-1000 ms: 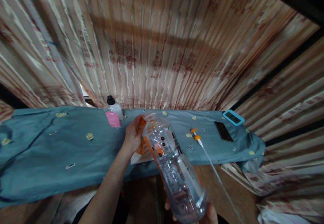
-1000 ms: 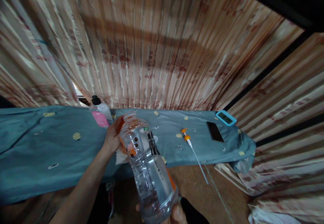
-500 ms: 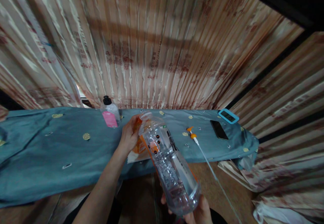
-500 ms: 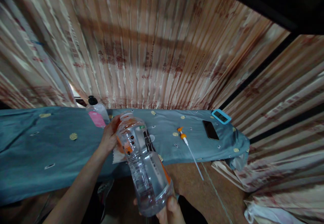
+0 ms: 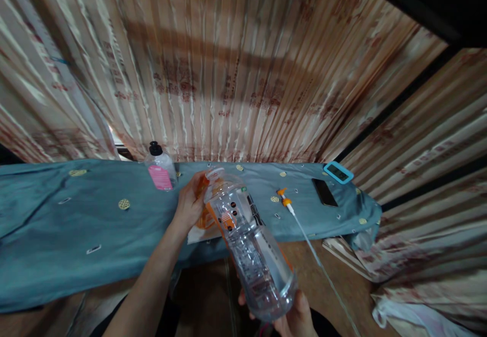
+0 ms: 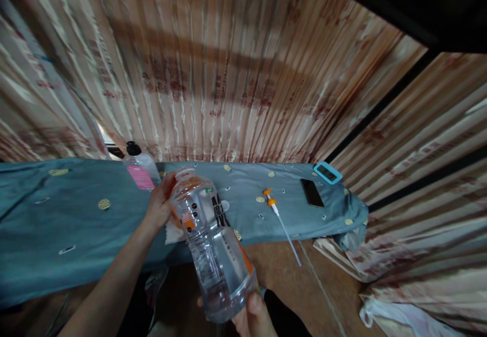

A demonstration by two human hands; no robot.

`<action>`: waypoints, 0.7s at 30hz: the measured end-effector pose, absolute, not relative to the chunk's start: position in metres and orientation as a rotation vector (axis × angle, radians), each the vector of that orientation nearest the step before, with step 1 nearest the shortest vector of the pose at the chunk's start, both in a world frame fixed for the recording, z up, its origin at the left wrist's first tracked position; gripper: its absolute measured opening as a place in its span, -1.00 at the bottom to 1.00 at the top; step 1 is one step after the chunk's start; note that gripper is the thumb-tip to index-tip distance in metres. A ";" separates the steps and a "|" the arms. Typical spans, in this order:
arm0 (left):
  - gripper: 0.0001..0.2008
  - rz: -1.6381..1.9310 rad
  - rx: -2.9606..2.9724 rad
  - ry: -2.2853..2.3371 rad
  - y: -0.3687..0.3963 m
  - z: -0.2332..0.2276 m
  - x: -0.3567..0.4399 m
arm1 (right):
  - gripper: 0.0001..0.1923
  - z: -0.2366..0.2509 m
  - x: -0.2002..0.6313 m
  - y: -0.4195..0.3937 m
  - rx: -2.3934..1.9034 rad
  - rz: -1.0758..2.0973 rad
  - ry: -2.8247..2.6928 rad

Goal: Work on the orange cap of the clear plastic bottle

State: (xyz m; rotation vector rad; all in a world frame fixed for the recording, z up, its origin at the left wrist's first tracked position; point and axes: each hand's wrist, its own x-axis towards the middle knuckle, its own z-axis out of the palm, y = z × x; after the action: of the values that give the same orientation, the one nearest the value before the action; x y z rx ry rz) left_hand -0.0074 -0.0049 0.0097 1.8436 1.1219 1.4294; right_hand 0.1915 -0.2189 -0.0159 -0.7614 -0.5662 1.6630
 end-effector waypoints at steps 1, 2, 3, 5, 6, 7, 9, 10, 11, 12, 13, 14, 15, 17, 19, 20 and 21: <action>-0.64 1.430 1.839 1.118 -0.005 0.010 -0.007 | -0.20 -0.016 0.192 -0.219 -0.764 1.666 -0.564; -0.64 1.430 1.835 1.114 -0.005 0.010 -0.007 | -0.20 -0.016 0.192 -0.219 -0.767 1.669 -0.563; -0.63 1.431 1.831 1.110 -0.005 0.009 -0.007 | -0.20 -0.016 0.192 -0.219 -0.768 1.672 -0.565; -0.62 1.435 1.825 1.103 -0.005 0.008 -0.007 | -0.19 -0.015 0.192 -0.220 -0.774 1.674 -0.573; -0.62 1.435 1.823 1.102 -0.004 0.007 -0.007 | -0.19 -0.014 0.192 -0.220 -0.775 1.674 -0.577; -0.62 1.437 1.822 1.105 -0.004 0.007 -0.007 | -0.20 -0.013 0.192 -0.220 -0.769 1.668 -0.578; -0.62 1.443 1.816 1.118 -0.004 0.006 -0.006 | -0.22 -0.011 0.191 -0.219 -0.743 1.670 -0.566; -0.62 1.446 1.815 1.123 -0.004 0.005 -0.006 | -0.23 -0.012 0.190 -0.219 -0.731 1.669 -0.559; -0.62 1.449 1.816 1.125 -0.003 0.005 -0.006 | -0.23 -0.013 0.190 -0.219 -0.723 1.666 -0.553; -0.62 1.450 1.820 1.127 -0.003 0.004 -0.005 | -0.23 -0.016 0.190 -0.219 -0.720 1.662 -0.548; -0.61 1.451 1.829 1.128 -0.003 0.004 -0.005 | -0.24 -0.019 0.190 -0.220 -0.701 1.656 -0.554; -0.61 1.453 1.838 1.130 -0.003 0.003 -0.005 | -0.25 -0.024 0.190 -0.220 -0.683 1.652 -0.560; -0.61 1.456 1.846 1.132 -0.003 0.003 -0.005 | -0.26 -0.029 0.191 -0.221 -0.647 1.646 -0.570; -0.61 1.458 1.855 1.131 -0.003 0.003 -0.005 | -0.27 -0.038 0.193 -0.222 -0.596 1.673 -0.582; -0.61 1.460 1.843 1.118 -0.004 0.003 -0.005 | -0.26 -0.043 0.195 -0.223 -0.609 1.705 -0.576; -0.61 1.459 1.832 1.112 -0.005 0.004 -0.005 | -0.25 -0.043 0.195 -0.224 -0.616 1.710 -0.571; -0.60 1.459 1.821 1.106 -0.005 0.004 -0.005 | -0.24 -0.042 0.195 -0.224 -0.610 1.704 -0.573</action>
State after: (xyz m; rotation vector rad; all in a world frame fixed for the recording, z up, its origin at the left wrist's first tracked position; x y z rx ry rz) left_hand -0.0047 -0.0054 0.0037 1.8213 1.1062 1.4592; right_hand 0.1950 -0.2236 -0.0419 -0.6104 -0.5727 1.7038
